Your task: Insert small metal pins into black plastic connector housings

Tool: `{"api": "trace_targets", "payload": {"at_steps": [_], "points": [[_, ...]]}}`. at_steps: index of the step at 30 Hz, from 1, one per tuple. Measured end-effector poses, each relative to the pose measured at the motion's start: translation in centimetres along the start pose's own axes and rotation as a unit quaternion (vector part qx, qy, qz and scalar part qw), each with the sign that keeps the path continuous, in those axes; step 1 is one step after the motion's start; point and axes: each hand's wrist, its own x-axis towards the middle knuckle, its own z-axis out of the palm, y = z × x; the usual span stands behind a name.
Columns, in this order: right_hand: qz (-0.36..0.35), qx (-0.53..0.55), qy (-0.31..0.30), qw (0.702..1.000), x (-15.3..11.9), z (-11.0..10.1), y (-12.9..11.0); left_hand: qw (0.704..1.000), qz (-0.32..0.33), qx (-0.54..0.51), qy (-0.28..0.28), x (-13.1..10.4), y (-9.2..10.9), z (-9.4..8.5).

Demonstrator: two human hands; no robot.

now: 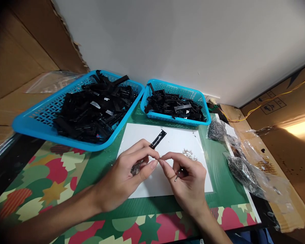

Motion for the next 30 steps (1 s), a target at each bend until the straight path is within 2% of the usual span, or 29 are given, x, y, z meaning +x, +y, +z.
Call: {"api": "trace_targets", "payload": {"at_steps": [14, 20, 24, 27, 30], "points": [[-0.098, -0.093, -0.006, 0.991, -0.3, -0.2, -0.3, 1.0, 0.009, -0.003, 0.015, 0.1, -0.2, 0.1], [-0.029, -0.05, 0.011, 0.998, 0.0, -0.4, -0.1, 0.999, 0.016, 0.02, 0.019, 0.0, -0.3, 0.2], [-0.035, -0.066, -0.024, 0.997, 0.3, -0.6, -0.2, 0.999, 0.014, 0.051, 0.007, 0.0, -0.3, 0.1], [-0.02, -0.086, -0.032, 0.996, 1.0, -1.1, 0.1, 0.995, 0.009, 0.1, -0.008, 0.1, -0.5, -0.1], [0.006, -0.096, -0.035, 0.995, 2.6, -2.1, 0.6, 0.985, 0.032, 0.169, -0.019, 0.2, -0.9, -0.2]]}}
